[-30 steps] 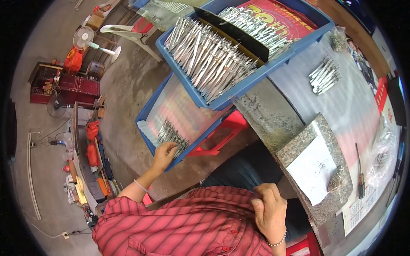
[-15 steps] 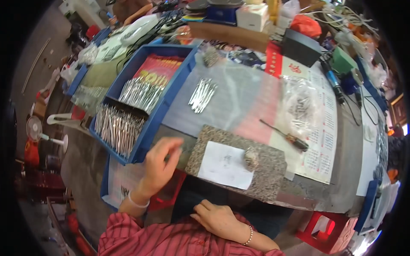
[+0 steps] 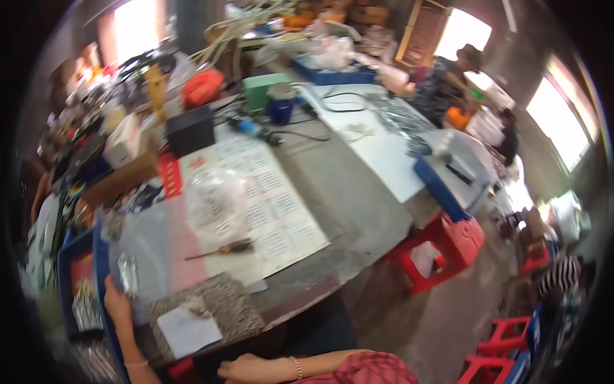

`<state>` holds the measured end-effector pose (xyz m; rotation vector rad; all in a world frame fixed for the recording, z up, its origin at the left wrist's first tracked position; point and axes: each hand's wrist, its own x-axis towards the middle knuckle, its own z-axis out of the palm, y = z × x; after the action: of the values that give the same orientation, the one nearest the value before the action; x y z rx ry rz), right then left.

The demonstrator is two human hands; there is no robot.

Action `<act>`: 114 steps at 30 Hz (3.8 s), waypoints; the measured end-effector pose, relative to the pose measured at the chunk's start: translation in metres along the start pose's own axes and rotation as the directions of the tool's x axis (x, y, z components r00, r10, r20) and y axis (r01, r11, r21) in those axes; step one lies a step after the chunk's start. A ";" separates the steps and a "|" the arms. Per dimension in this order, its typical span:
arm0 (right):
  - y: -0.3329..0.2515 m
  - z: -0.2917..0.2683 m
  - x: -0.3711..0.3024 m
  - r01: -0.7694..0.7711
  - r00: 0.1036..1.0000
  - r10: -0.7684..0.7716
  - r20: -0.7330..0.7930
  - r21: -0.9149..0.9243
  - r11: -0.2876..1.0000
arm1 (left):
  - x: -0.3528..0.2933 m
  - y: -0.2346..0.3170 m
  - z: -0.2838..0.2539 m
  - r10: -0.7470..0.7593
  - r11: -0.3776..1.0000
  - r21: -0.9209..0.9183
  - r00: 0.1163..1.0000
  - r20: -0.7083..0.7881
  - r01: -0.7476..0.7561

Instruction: Assembling and inspecting small metal hardware components using a hand tool in a workshop.

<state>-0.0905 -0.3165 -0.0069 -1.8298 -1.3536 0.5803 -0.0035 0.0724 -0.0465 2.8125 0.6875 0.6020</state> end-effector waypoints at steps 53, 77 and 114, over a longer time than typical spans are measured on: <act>-0.015 -0.051 0.013 -0.039 0.887 0.428 -0.176 0.893 0.449 | -0.120 0.138 -0.132 0.152 0.024 -0.834 0.823 0.548 0.551; 0.003 -0.025 0.023 0.019 0.676 -0.148 -0.722 -0.184 0.983 | -0.216 0.201 -0.094 0.180 0.261 -0.951 0.960 0.214 0.163; -0.015 -0.014 0.036 -0.050 0.749 0.004 -0.663 -0.050 0.998 | -0.234 0.184 -0.085 -0.005 0.039 -0.984 0.985 0.175 0.175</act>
<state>-0.0770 -0.2849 0.0168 -1.8497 -0.8552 -0.1266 -0.1555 -0.1929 -0.0001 1.3442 0.1744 0.5281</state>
